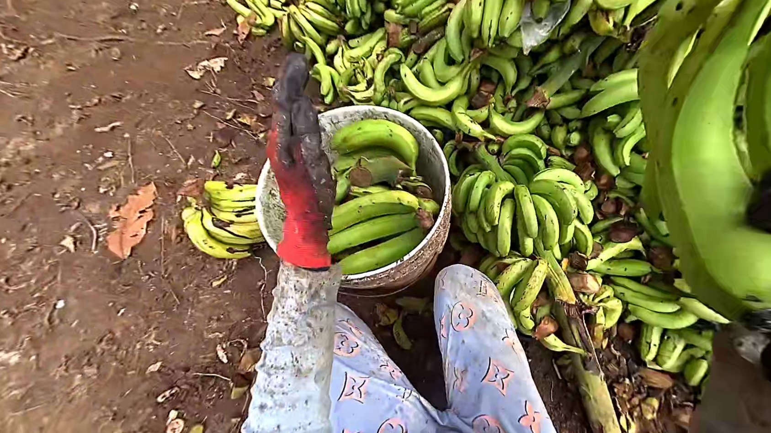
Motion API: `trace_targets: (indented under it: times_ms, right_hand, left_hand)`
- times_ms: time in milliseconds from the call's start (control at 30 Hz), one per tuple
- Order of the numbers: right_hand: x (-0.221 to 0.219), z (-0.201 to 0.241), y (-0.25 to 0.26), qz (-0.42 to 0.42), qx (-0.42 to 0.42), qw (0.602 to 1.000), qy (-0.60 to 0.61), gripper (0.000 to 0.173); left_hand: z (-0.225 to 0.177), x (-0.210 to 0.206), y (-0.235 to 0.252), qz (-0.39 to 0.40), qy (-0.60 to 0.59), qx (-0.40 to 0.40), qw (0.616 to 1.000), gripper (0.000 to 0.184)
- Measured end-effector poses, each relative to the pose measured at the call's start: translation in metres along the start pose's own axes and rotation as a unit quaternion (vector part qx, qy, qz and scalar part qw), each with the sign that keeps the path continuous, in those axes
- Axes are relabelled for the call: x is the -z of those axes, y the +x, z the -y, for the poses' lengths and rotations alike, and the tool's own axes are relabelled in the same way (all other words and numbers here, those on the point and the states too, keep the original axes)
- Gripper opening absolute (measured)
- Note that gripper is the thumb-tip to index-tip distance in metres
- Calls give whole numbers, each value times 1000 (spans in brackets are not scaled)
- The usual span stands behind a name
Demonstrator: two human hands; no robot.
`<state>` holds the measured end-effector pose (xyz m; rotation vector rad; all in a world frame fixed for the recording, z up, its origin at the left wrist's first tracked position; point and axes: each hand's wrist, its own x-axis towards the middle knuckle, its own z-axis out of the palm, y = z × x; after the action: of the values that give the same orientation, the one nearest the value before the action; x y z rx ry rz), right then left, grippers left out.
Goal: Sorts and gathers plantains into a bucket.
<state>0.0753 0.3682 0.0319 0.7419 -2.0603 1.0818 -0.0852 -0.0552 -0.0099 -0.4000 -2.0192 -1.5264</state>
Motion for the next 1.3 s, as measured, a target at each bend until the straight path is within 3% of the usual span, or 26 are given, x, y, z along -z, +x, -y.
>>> trace_targets:
  times_ms: [33, 100, 167, 200, 267, 300, 367, 467, 500, 533, 567, 633, 733, 800, 900, 967, 1033, 1100, 1167, 1233, 1300]
  right_hand:
    - [-23, 17, 35, 63, 78, 994, -51, 21]
    - [-81, 56, 91, 150, 178, 965, -125, 18]
    - [-145, 70, 101, 220, 199, 936, -189, 18]
    - [-172, 69, 94, 265, 211, 916, -216, 22]
    - [-206, 61, 70, 354, 183, 897, -191, 51]
    - [-214, 52, 57, 370, 150, 905, -144, 61]
    - [-216, 32, 30, 348, 78, 932, -70, 60]
    - [-185, -16, -13, 265, -62, 961, -41, 55]
    - [-164, -39, -32, 242, -117, 961, -66, 54]
    - [-138, -64, -55, 225, -182, 952, -101, 55]
    - [-109, -89, -80, 202, -249, 936, -146, 55]
    - [-46, -132, -131, 140, -388, 878, -242, 56]
    - [37, -180, -197, 60, -567, 724, -387, 81]
    - [79, -200, -226, 70, -630, 643, -431, 101]
    - [114, -221, -252, 174, -619, 613, -458, 108]
    - [123, -236, -255, 224, -591, 609, -479, 101]
    - [125, -240, -252, 266, -557, 616, -489, 90]
    - [124, -236, -256, 310, -517, 619, -504, 82]
    - [131, -234, -278, 321, -490, 629, -511, 90]
    - [138, -242, -295, 330, -472, 647, -499, 101]
    - [135, -253, -292, 355, -467, 649, -484, 105]
  left_hand:
    - [-14, 9, 3, -26, -57, 45, 997, 52]
    - [-37, 30, 8, -61, -132, 55, 988, 55]
    - [-44, 55, 4, -56, -146, 18, 988, 58]
    - [-47, 64, -5, -38, -113, 9, 993, 56]
    - [-51, 72, -32, 22, 16, 23, 999, 50]
    - [-46, 72, -38, 60, 97, 29, 993, 49]
    - [-20, 71, -38, 164, 256, 57, 951, 52]
    - [20, 65, -21, 311, 354, 63, 880, 70]
    - [-1, 51, -9, 367, 373, 99, 846, 73]
    - [-39, 26, 3, 400, 402, 190, 801, 80]
    - [-64, 8, 10, 421, 457, 252, 742, 91]
    - [-37, 42, 22, 505, 398, 101, 759, 111]
    - [12, 43, 10, 399, 443, 49, 801, 110]
    - [55, 63, 9, 373, 452, -38, 809, 100]
    - [65, 87, 2, 332, 473, 0, 816, 98]
    - [75, 107, -15, 244, 474, 30, 845, 94]
    - [54, 94, -30, 121, 462, 157, 865, 97]
    - [31, 67, -32, 33, 491, 250, 834, 97]
    - [23, 49, -25, 68, 538, 278, 793, 96]
    - [33, 48, -25, 92, 567, 225, 787, 95]
    - [6, 34, -10, 135, 558, 261, 776, 92]
